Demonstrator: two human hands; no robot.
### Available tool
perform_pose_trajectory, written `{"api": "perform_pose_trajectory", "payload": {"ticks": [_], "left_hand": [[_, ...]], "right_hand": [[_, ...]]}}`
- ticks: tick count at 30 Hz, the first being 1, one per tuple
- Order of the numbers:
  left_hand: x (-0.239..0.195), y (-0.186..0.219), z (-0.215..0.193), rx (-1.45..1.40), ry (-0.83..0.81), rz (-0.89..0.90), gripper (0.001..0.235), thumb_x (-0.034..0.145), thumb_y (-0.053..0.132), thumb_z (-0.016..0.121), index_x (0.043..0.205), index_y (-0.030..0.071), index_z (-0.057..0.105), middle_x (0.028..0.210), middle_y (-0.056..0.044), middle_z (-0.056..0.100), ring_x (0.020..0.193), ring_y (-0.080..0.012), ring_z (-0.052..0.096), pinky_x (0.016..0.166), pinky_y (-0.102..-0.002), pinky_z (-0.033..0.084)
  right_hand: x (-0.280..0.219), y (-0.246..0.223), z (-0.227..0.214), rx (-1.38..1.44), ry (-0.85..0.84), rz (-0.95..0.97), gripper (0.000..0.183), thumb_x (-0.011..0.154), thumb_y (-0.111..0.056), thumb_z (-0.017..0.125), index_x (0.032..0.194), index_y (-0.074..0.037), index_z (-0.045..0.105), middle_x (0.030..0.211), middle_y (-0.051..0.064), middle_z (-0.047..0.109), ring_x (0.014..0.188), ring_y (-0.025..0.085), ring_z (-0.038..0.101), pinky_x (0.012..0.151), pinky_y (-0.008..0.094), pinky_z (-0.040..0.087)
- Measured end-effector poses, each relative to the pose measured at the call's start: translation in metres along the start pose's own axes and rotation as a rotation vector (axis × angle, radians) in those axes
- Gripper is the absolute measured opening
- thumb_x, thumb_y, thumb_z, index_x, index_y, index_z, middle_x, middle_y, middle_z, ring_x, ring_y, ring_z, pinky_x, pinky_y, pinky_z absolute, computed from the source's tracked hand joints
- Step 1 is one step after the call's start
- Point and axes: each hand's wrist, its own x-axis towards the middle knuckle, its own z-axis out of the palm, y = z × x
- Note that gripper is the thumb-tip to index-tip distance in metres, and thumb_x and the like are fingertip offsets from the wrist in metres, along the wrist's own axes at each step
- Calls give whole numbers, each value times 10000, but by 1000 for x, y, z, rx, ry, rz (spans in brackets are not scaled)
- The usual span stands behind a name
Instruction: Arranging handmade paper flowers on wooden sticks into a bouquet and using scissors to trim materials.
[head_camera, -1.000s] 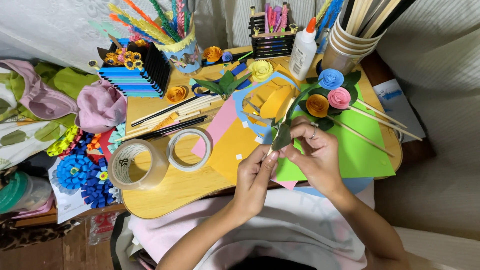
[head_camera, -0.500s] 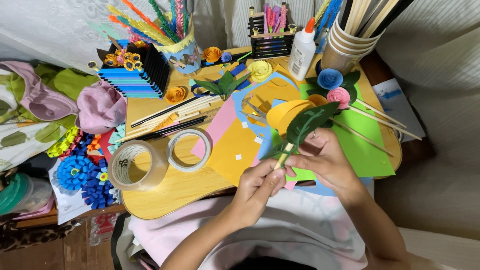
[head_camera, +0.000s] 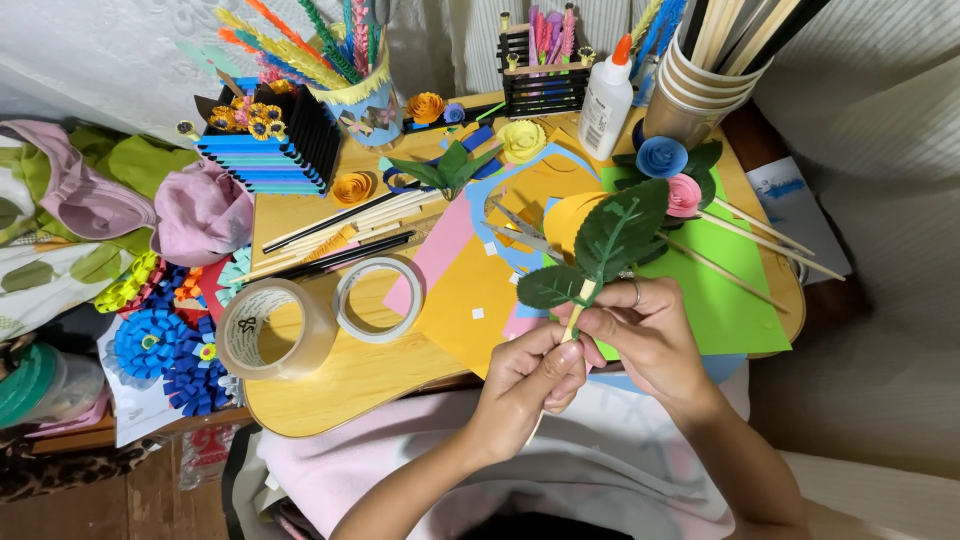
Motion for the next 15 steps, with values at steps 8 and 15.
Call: {"api": "perform_pose_trajectory", "payload": {"ticks": [8, 15], "left_hand": [[-2, 6, 2, -131, -41, -76, 237, 994, 191, 462, 969, -30, 542, 608, -16, 320, 511, -80, 264, 450, -210, 209], [-2, -2, 0, 53, 19, 17, 234, 994, 238, 462, 943, 32, 560, 598, -6, 300, 515, -95, 259, 465, -216, 216]], "right_hand": [[-3, 10, -11, 108, -73, 54, 245, 844, -170, 672, 900, 68, 690, 861, 180, 710, 424, 159, 470, 450, 289, 467], [-6, 2, -5, 75, -46, 108, 173, 788, -38, 702, 933, 55, 703, 782, 88, 711, 503, 109, 434, 467, 245, 410]]}}
